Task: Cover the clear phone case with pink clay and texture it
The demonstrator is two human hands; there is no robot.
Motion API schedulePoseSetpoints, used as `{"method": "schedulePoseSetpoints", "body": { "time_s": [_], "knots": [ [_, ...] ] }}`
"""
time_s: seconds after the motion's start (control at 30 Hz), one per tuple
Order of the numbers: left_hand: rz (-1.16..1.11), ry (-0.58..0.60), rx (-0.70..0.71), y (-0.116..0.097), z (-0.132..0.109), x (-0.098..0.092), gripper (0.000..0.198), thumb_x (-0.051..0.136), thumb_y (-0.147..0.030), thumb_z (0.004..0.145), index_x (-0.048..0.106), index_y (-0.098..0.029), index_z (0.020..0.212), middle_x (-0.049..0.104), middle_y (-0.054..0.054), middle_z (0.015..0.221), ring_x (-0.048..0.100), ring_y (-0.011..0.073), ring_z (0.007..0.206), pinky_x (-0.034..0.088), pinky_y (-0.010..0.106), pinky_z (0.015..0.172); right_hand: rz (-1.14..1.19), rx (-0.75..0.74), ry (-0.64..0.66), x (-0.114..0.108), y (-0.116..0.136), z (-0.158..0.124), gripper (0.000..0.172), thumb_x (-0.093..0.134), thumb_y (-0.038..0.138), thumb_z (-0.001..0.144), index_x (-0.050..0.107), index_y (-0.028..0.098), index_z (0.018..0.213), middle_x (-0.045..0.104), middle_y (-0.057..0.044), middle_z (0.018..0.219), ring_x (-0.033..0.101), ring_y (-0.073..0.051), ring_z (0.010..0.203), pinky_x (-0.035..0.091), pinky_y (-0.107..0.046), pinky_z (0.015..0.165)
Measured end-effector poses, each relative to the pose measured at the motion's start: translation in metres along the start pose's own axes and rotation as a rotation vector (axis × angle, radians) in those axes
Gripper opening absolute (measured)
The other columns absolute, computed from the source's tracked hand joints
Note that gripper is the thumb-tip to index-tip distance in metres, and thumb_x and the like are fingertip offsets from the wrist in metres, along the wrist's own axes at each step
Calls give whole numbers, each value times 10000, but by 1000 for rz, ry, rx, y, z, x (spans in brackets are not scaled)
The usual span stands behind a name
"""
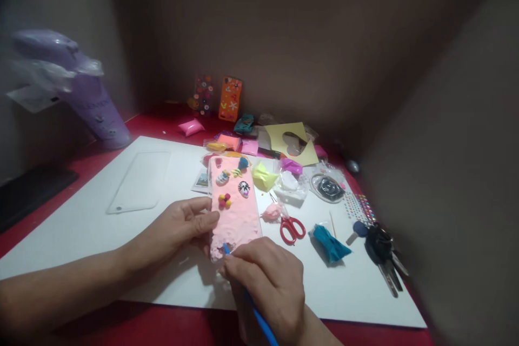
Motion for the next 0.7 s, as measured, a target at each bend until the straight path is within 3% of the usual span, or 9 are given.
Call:
{"method": "schedulePoseSetpoints", "body": {
  "time_s": [0.2,0.53,0.6,0.7],
  "knots": [
    [43,10,-40,2,2,0,214,589,-344,806,506,-160,736,605,25,655,560,124,563,455,250,575,49,99,-89,-15,-7,4,194,617,26,723,621,154,868,663,-36,723,613,-136,668,517,-263,578],
    [75,-17,-13,1,3,7,197,586,-361,815,564,-166,800,572,-4,665,549,133,623,471,274,630,153,261,-357,-28,-30,-4,157,631,48,753,621,176,843,641,-16,737,615,-151,709,517,-309,657],
    [60,-26,2,-2,5,8,194,612,-355,796,578,-165,809,578,-2,672,547,130,621,474,269,629,178,315,-359,-28,-36,-2,113,635,86,769,633,173,840,652,-27,777,622,-150,737,514,-285,639],
    [46,-33,23,-9,7,7,224,627,-362,781,599,-149,844,594,16,679,557,133,619,471,257,612,248,394,-338,-27,-42,0,66,615,149,805,628,167,867,642,-17,748,602,-114,621,502,-250,555]
  ]
}}
Point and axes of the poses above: each hand's wrist, its own z-axis towards the middle knuckle, its own x-axis out of the palm, y = z × x, the point moved 7 cm from there along z, towards the middle knuckle
